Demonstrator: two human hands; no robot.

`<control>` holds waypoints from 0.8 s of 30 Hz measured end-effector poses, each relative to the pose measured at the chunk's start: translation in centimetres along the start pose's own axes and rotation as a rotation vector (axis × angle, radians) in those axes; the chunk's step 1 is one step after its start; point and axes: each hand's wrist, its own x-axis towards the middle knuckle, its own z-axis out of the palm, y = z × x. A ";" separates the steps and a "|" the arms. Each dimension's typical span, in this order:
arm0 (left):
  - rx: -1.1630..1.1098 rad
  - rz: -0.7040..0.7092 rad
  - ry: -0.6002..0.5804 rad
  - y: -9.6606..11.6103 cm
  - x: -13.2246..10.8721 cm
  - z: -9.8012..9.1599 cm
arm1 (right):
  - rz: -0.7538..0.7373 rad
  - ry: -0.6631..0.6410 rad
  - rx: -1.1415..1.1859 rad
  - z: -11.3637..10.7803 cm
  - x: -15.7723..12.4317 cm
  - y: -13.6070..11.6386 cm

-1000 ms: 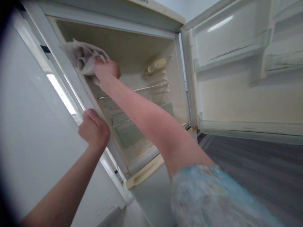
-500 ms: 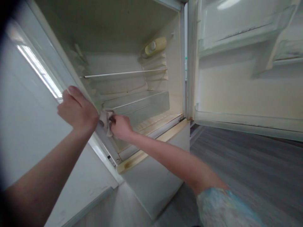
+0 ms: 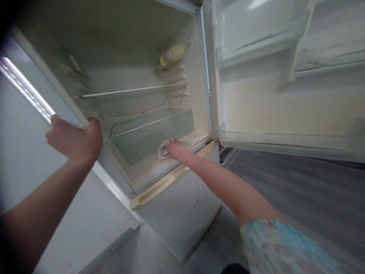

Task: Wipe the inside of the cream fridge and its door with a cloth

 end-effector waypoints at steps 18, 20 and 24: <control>-0.036 -0.032 0.012 -0.3 0.4 0.6 | 0.221 -0.122 -0.117 0.6 -0.8 5.3; -0.048 -0.030 0.006 -0.5 0.4 0.7 | 0.325 -0.105 -0.147 0.5 -1.0 8.2; -0.080 -0.006 -0.025 -0.7 0.4 0.7 | 0.222 -0.113 -0.135 1.1 -1.1 6.5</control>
